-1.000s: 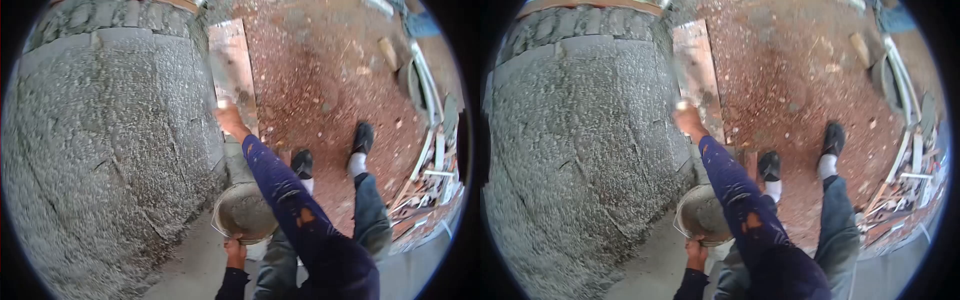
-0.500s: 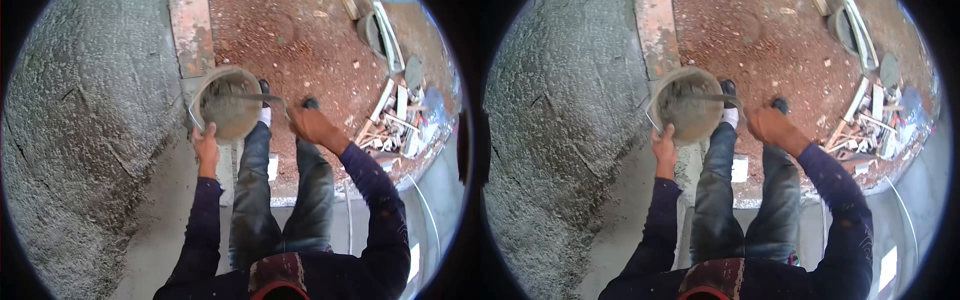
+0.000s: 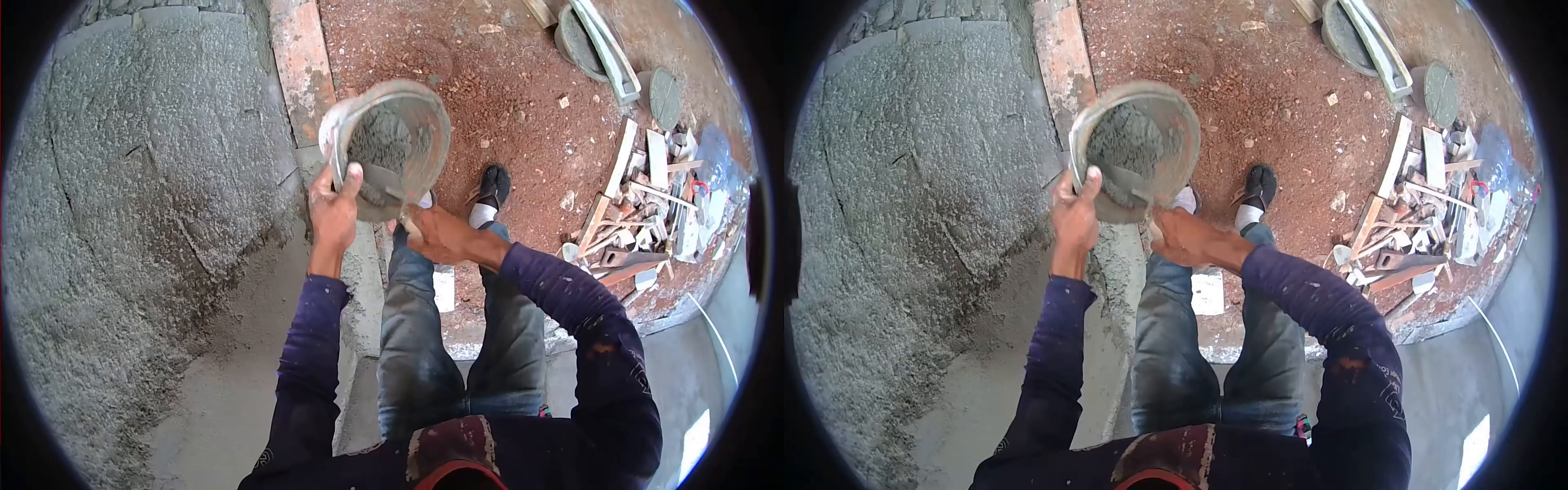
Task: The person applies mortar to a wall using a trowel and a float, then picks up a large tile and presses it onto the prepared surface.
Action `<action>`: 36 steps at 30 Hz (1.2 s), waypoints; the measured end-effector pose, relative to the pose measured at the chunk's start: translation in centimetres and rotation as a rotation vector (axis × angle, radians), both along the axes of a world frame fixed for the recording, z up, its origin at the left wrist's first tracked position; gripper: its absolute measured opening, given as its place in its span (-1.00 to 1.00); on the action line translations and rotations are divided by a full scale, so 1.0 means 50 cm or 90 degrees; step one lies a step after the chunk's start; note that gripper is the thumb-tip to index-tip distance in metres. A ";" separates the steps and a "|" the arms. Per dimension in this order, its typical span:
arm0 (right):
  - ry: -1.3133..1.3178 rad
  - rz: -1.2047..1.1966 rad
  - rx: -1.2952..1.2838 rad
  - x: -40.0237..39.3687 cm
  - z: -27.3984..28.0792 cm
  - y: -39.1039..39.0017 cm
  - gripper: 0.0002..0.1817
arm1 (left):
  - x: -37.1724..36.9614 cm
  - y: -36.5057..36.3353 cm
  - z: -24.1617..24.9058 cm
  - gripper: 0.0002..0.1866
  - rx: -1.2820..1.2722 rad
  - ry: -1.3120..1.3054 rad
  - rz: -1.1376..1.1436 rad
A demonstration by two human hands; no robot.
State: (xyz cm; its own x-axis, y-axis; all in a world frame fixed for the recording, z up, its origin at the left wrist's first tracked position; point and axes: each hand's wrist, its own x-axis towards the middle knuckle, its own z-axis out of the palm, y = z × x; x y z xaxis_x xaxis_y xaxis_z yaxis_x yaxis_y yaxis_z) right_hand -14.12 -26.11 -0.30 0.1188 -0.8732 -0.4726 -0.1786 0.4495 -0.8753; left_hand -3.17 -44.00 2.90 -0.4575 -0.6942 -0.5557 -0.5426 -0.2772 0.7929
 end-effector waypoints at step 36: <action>0.132 0.127 0.161 0.009 -0.093 0.039 -0.48 | 0.351 0.063 -0.153 -0.35 0.202 -0.117 0.419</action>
State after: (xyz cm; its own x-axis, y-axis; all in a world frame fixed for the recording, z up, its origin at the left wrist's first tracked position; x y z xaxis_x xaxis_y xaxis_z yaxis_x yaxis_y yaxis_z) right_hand -13.69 -24.17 -4.93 0.1530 -0.6952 -0.7023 -0.4463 0.5855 -0.6768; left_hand 14.37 -40.83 -4.77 0.1157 -0.5855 -0.8024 -0.3014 -0.7904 0.5333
